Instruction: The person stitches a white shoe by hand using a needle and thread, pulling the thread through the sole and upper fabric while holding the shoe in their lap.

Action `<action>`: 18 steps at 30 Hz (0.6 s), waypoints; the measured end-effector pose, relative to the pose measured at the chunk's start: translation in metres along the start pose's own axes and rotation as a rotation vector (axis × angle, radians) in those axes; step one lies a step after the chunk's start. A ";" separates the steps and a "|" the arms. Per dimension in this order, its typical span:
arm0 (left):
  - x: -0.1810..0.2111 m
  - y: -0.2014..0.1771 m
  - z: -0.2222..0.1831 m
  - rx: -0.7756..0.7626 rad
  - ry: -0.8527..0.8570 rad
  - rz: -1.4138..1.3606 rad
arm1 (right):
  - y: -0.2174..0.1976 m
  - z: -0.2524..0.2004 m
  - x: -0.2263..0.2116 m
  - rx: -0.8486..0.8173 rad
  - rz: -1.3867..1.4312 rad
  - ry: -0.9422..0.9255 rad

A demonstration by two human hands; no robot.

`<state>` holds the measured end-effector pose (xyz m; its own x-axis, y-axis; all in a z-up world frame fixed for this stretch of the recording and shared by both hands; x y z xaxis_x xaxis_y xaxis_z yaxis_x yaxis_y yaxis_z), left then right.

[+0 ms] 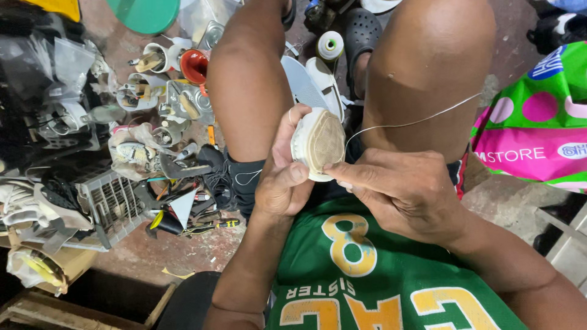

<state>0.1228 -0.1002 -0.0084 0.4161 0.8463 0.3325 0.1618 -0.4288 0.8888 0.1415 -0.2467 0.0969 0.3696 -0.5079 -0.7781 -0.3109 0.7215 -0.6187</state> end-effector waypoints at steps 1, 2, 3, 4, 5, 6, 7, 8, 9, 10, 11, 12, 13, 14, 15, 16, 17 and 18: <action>-0.001 0.000 0.000 -0.002 0.002 0.005 | -0.001 -0.001 0.001 0.001 0.002 0.009; -0.002 -0.001 0.001 -0.004 0.005 0.012 | -0.001 -0.001 0.002 0.003 0.005 0.018; -0.003 -0.001 0.002 -0.002 0.007 0.020 | -0.002 -0.002 0.002 -0.003 -0.001 0.023; -0.004 -0.002 0.002 0.000 0.008 0.027 | -0.003 -0.003 0.003 -0.009 -0.007 0.030; -0.005 -0.003 0.002 0.002 0.009 0.034 | -0.004 -0.004 0.003 -0.014 -0.012 0.037; -0.006 -0.003 0.003 -0.008 0.005 0.048 | -0.006 -0.005 0.004 -0.028 -0.033 0.048; -0.007 -0.003 0.004 -0.017 0.002 0.062 | -0.008 -0.006 0.006 -0.041 -0.053 0.059; -0.009 -0.003 0.004 -0.026 -0.004 0.074 | -0.010 -0.009 0.007 -0.056 -0.073 0.073; -0.011 -0.003 0.004 -0.035 -0.009 0.094 | -0.013 -0.011 0.007 -0.069 -0.130 0.060; -0.013 -0.003 0.006 -0.048 -0.014 0.115 | -0.016 -0.013 0.008 -0.080 -0.190 0.047; -0.016 -0.002 0.008 -0.061 -0.019 0.135 | -0.018 -0.015 0.008 -0.091 -0.249 0.035; -0.019 -0.003 0.010 -0.050 -0.033 0.166 | -0.019 -0.017 0.010 -0.106 -0.281 0.057; -0.021 -0.003 0.012 -0.039 -0.047 0.196 | -0.020 -0.021 0.012 -0.121 -0.313 0.079; -0.024 -0.003 0.015 -0.028 -0.063 0.227 | -0.022 -0.024 0.014 -0.136 -0.344 0.103; -0.027 -0.002 0.018 -0.018 -0.072 0.225 | -0.025 -0.027 0.015 -0.118 -0.374 0.104; -0.029 -0.002 0.021 -0.006 -0.080 0.224 | -0.028 -0.030 0.015 -0.101 -0.403 0.102; -0.031 -0.001 0.023 0.006 -0.087 0.223 | -0.030 -0.033 0.016 -0.085 -0.432 0.101; -0.032 0.000 0.026 0.011 -0.097 0.225 | -0.033 -0.035 0.017 -0.077 -0.446 0.111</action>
<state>0.1325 -0.1355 -0.0266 0.5264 0.6950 0.4898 0.0646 -0.6071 0.7920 0.1271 -0.2956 0.0998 0.3877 -0.8107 -0.4388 -0.2089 0.3864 -0.8984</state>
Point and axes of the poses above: each hand's wrist, its own z-axis towards the middle knuckle, its own y-axis out of the palm, x = y × z, the point moved 7 cm from there along z, towards the middle knuckle, and after that the axes turned 10 degrees about -z, right-handed, at the moved point
